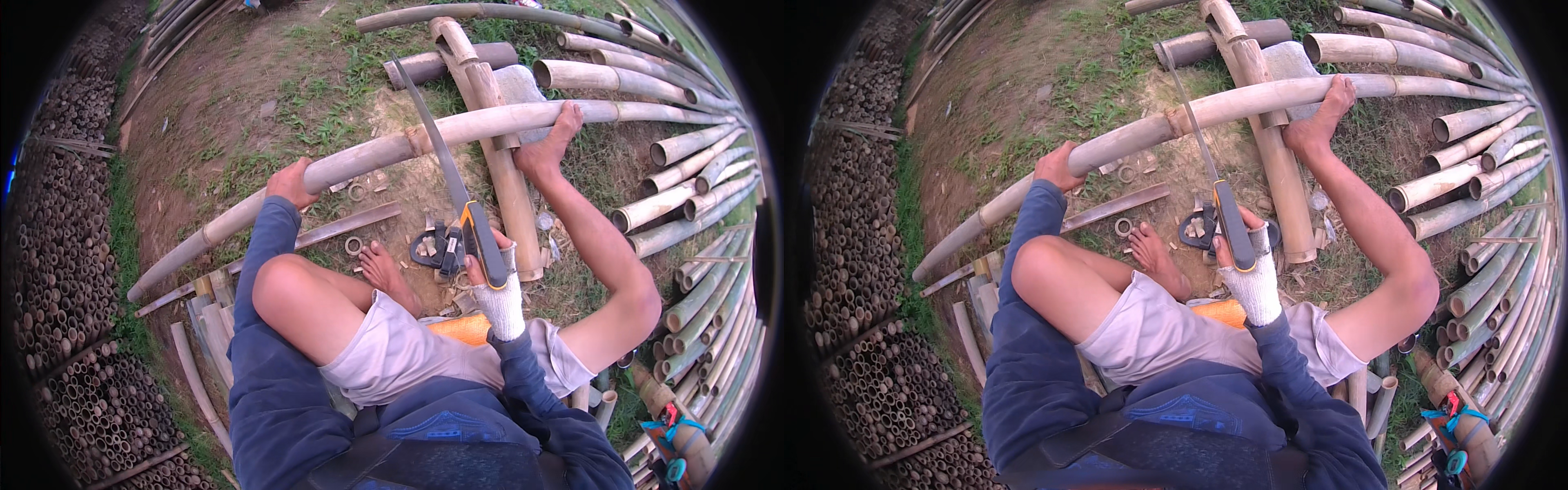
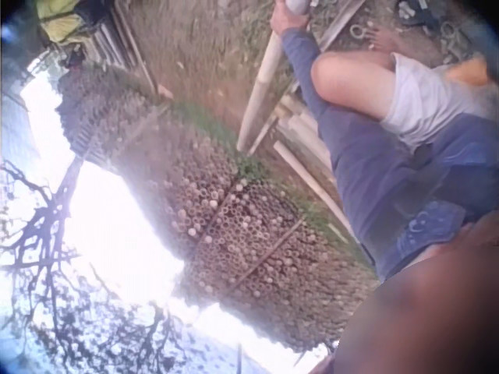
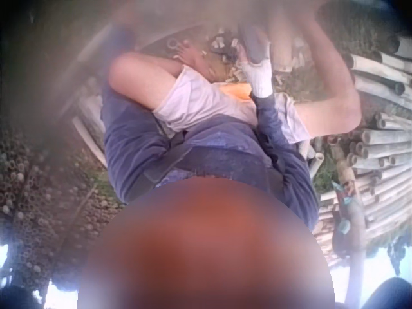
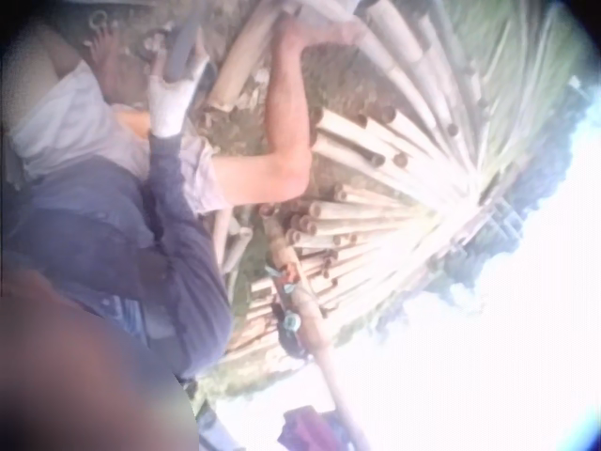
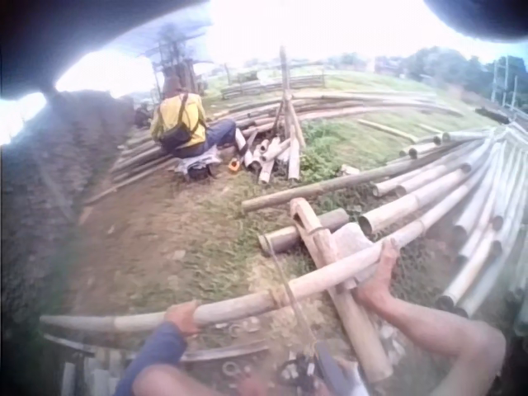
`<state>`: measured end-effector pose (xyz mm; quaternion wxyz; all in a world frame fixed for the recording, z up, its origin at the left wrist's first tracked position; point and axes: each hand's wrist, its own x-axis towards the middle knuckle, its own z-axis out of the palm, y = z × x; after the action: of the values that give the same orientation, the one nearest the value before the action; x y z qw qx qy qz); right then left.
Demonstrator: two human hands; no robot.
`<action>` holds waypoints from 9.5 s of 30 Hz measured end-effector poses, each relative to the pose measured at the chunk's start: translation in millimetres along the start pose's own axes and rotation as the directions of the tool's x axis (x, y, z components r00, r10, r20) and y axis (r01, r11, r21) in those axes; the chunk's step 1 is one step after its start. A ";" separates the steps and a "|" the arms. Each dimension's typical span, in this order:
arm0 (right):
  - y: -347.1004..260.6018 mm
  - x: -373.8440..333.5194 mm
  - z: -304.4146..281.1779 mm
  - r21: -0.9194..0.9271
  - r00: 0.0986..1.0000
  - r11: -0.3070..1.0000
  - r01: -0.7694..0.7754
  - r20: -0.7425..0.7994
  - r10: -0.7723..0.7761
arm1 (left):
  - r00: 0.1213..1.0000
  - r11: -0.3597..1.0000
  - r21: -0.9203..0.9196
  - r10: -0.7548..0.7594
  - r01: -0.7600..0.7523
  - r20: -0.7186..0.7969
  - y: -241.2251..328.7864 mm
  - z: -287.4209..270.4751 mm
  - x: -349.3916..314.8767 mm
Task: The person sits on the ground and uses a hand saw to cut bamboo poles into shorter sections. They repeatedly position a bamboo pole on a makeshift stand, saw through it, and then move the cut pieces aside.
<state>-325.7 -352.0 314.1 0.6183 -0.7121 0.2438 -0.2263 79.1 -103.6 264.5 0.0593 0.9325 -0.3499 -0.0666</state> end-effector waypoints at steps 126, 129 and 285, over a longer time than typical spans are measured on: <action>45.3 133.5 59.4 -0.031 0.982 0.984 0.176 0.074 -0.173 | 0.993 0.996 0.060 -0.076 0.071 0.090 -1.3 -4.1 4.1; 32.3 24.4 18.6 -0.182 0.990 0.973 0.140 0.056 -0.131 | 0.991 0.996 0.069 -0.070 0.063 0.112 -4.0 -2.2 5.9; 32.1 -96.5 -31.5 -0.133 0.993 0.985 0.111 0.051 -0.105 | 0.957 0.949 0.143 0.268 -0.282 0.113 202.9 17.0 127.3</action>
<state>-422.7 -319.5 284.5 0.5605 -0.7694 0.2060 -0.2268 40.5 -340.5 269.2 -0.0220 0.8723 -0.4830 -0.0728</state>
